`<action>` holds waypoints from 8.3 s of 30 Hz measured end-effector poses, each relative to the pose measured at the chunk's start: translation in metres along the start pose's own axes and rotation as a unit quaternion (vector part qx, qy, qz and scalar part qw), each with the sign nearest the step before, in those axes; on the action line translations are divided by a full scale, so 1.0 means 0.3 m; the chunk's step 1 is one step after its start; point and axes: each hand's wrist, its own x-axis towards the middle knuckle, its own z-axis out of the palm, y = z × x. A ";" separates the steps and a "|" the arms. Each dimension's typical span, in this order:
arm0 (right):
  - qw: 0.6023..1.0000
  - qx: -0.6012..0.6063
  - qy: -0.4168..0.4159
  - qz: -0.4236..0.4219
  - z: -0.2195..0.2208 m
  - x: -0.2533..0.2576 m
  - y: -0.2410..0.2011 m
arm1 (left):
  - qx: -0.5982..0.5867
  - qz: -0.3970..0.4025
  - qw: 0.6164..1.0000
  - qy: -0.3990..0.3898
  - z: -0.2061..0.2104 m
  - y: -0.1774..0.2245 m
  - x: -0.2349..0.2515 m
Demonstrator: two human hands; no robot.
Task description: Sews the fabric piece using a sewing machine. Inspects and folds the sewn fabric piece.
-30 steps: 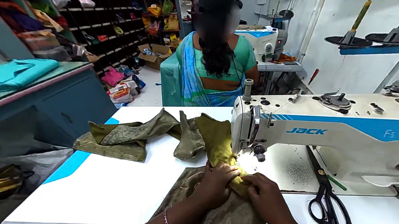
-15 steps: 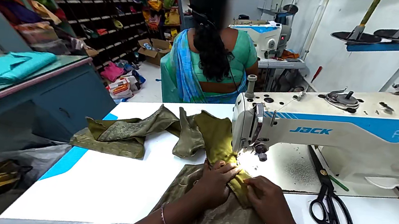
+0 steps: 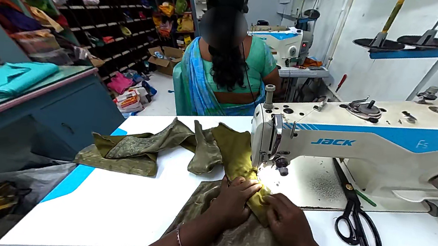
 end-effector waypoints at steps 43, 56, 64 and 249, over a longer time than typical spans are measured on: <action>0.937 0.088 -0.142 0.306 -0.070 0.075 -0.018 | -0.013 -0.145 0.988 -0.042 0.010 0.164 0.009; 0.925 0.127 -0.176 0.311 -0.072 0.078 -0.016 | -0.015 -0.017 0.999 -0.040 0.000 0.002 -0.003; 0.897 0.126 -0.191 0.378 -0.077 0.105 -0.047 | -0.010 0.011 0.999 -0.039 -0.010 -0.023 0.005; 0.872 -0.102 -0.200 0.435 0.101 0.267 -0.127 | -0.202 -0.151 0.963 0.097 -0.026 -0.018 0.132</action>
